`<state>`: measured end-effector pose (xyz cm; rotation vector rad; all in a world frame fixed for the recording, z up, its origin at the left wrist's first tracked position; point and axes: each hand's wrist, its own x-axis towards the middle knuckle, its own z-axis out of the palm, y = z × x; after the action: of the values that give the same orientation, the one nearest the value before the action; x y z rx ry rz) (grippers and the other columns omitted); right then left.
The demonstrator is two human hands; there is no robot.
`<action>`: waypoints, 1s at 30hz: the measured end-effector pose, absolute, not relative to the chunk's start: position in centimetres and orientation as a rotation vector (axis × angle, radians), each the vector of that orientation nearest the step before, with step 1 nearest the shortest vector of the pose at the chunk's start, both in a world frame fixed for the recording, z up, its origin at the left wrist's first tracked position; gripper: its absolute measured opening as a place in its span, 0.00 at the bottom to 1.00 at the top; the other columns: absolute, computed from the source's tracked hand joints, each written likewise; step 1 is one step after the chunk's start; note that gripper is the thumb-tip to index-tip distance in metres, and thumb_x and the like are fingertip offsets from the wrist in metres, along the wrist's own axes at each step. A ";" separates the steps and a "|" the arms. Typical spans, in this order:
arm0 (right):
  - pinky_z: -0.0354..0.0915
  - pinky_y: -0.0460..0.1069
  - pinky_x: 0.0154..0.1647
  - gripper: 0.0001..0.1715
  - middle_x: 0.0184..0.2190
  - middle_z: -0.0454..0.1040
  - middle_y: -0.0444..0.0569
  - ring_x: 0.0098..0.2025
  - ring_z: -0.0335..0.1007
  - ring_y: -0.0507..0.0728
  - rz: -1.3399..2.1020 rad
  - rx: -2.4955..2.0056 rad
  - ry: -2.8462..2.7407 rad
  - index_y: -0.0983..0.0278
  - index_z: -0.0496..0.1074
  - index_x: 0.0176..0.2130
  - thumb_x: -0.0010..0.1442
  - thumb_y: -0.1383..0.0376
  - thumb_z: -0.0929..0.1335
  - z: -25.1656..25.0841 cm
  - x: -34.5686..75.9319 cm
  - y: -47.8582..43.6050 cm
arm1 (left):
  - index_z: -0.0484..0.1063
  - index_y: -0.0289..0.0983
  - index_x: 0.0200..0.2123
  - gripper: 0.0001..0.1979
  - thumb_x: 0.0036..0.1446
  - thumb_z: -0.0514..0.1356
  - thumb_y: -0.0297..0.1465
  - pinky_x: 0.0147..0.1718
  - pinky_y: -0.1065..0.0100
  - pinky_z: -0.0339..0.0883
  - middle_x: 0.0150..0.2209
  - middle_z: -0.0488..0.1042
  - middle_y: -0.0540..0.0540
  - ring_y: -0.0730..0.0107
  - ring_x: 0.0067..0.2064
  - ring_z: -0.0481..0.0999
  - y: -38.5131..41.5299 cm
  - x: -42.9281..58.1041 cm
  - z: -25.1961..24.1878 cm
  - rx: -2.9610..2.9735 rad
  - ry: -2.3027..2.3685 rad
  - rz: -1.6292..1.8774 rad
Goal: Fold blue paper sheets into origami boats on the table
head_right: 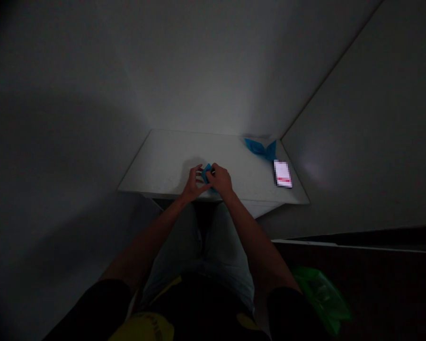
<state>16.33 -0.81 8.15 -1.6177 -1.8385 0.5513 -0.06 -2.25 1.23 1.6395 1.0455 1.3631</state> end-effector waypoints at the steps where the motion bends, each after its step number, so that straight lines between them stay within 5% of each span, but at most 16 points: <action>1: 0.67 0.50 0.38 0.07 0.32 0.82 0.47 0.34 0.77 0.58 0.552 -1.623 -1.842 0.57 0.71 0.34 0.63 0.58 0.68 8.4 16.4 -0.8 | 0.57 0.42 0.72 0.50 0.53 0.74 0.51 0.44 0.60 0.77 0.65 0.64 0.32 0.54 0.57 0.75 -2.6 0.2 1.3 1.686 1.022 1.376; 5: 0.68 0.49 0.38 0.07 0.31 0.81 0.45 0.34 0.77 0.57 0.648 -1.575 -1.846 0.59 0.72 0.34 0.63 0.59 0.67 9.1 17.4 -0.6 | 0.51 0.44 0.75 0.49 0.58 0.72 0.44 0.55 0.51 0.76 0.68 0.56 0.32 0.44 0.68 0.65 -3.4 1.1 1.8 1.875 0.956 1.351; 9: 0.66 0.48 0.38 0.09 0.29 0.80 0.45 0.32 0.75 0.56 0.578 -1.581 -1.924 0.60 0.72 0.31 0.61 0.59 0.68 10.1 18.7 -0.8 | 0.54 0.44 0.74 0.38 0.64 0.64 0.34 0.61 0.47 0.73 0.67 0.56 0.34 0.46 0.70 0.62 -3.3 1.4 2.6 1.965 0.995 1.345; 18: 0.71 0.50 0.40 0.13 0.33 0.83 0.49 0.36 0.77 0.58 0.826 -1.450 -1.850 0.61 0.77 0.35 0.65 0.57 0.66 11.1 22.0 -1.9 | 0.69 0.42 0.59 0.16 0.77 0.46 0.33 0.56 0.57 0.76 0.67 0.63 0.38 0.62 0.58 0.76 -4.2 0.4 5.9 2.117 1.133 1.264; 21: 0.72 0.50 0.40 0.16 0.32 0.82 0.49 0.36 0.77 0.58 0.917 -1.414 -1.775 0.61 0.77 0.32 0.64 0.55 0.66 11.3 22.7 -2.2 | 0.71 0.43 0.58 0.14 0.76 0.51 0.36 0.50 0.59 0.78 0.69 0.63 0.39 0.66 0.49 0.80 -4.7 0.2 7.0 2.185 1.183 1.155; 25: 0.73 0.53 0.47 0.19 0.29 0.78 0.46 0.38 0.75 0.59 0.998 -1.353 -1.633 0.60 0.73 0.27 0.61 0.51 0.67 11.8 22.8 -2.8 | 0.67 0.42 0.62 0.26 0.65 0.67 0.41 0.57 0.54 0.76 0.67 0.65 0.37 0.54 0.61 0.77 -5.2 0.4 7.5 2.281 1.225 1.158; 30: 0.73 0.56 0.53 0.17 0.31 0.78 0.45 0.41 0.74 0.58 1.239 -1.200 -1.336 0.61 0.74 0.27 0.56 0.51 0.69 12.1 21.9 -3.7 | 0.66 0.39 0.62 0.31 0.61 0.70 0.43 0.60 0.52 0.74 0.62 0.70 0.37 0.51 0.62 0.76 -5.8 1.4 8.4 2.324 1.234 1.176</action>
<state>21.88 -3.67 12.14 -1.2003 -1.3363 1.2388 1.36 -5.81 8.36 2.3241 1.2340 1.1763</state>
